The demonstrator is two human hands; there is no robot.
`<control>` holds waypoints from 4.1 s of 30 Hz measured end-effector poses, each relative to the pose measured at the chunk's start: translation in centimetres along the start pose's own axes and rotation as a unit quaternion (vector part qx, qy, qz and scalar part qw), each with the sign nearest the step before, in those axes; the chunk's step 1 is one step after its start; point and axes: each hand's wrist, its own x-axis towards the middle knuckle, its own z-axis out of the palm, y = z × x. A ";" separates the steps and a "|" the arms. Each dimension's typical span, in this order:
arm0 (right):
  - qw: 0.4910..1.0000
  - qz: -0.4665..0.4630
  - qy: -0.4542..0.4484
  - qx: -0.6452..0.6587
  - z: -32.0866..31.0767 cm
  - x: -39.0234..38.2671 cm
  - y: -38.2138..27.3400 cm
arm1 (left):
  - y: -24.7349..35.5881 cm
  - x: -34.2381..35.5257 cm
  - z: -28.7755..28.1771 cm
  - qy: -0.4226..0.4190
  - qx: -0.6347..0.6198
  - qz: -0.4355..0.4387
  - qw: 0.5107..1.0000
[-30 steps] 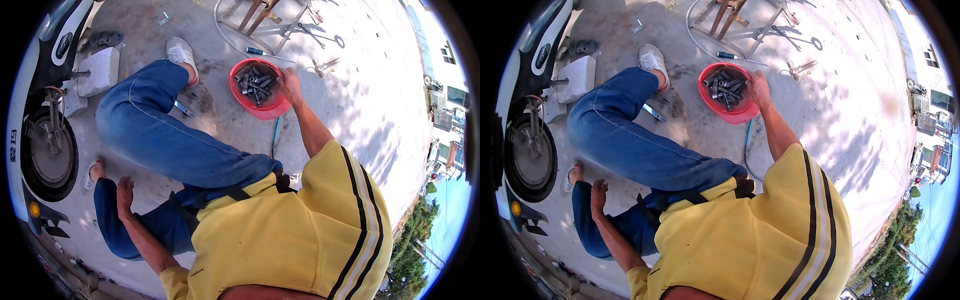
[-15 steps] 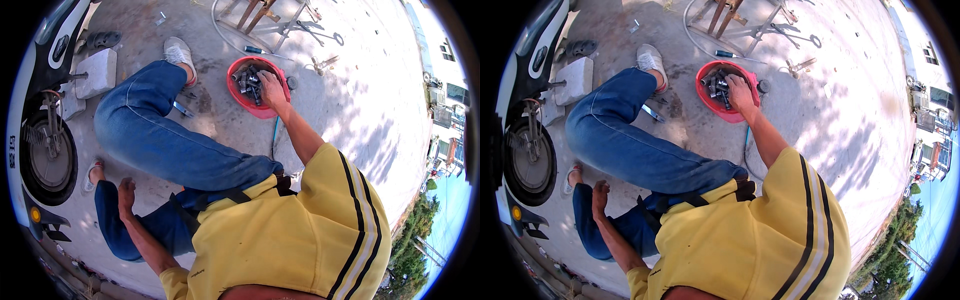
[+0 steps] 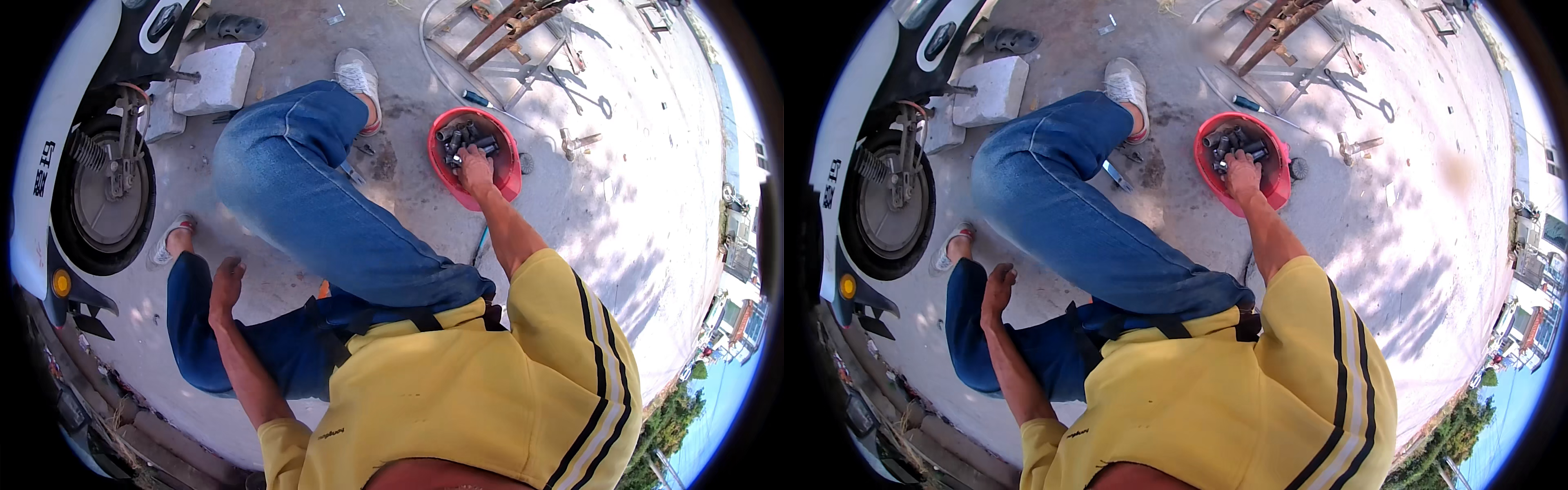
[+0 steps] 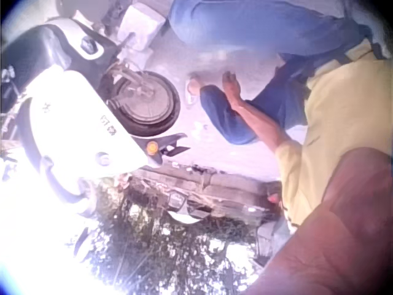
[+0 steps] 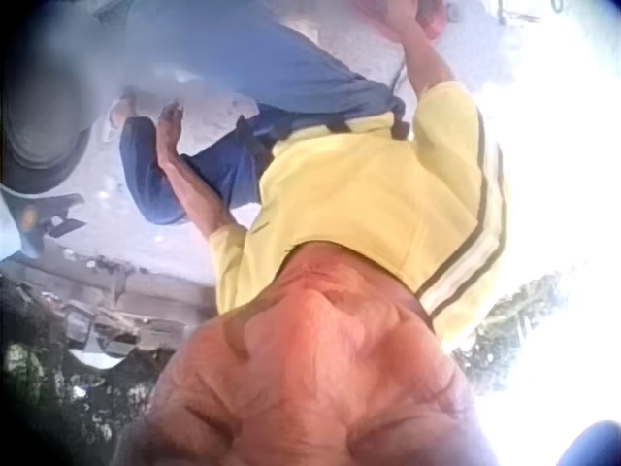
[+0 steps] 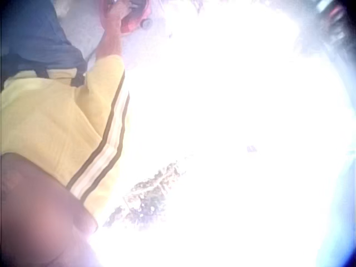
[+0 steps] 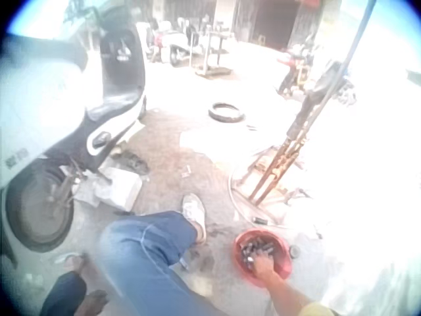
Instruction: The person works on the rear suspension of a white scooter, using a cordless impact wrench and a wrench to remove and tighten bolts. They handle various fasteners and tools while seated on a small stool.
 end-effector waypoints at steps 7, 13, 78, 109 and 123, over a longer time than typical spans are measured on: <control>0.987 0.038 -0.036 0.151 -6.4 -3.8 0.3 | 5.9 -1.5 -2.9 -0.006 0.019 -0.078 0.997; 0.860 0.052 0.218 0.459 -24.0 -2.4 -0.1 | 9.7 -1.0 -4.3 0.038 -0.129 0.024 0.991; 0.715 -0.192 -0.121 0.661 -13.0 -7.2 -49.0 | 8.9 8.4 -13.1 0.160 -0.721 -0.030 0.673; 0.734 -0.213 -0.113 0.635 -12.3 -3.3 -51.6 | 10.1 9.5 -15.2 0.113 -0.724 0.000 0.680; 0.458 -0.075 -0.391 0.795 -14.5 -3.2 -55.9 | 10.2 10.6 -16.5 0.221 -0.726 -0.065 0.649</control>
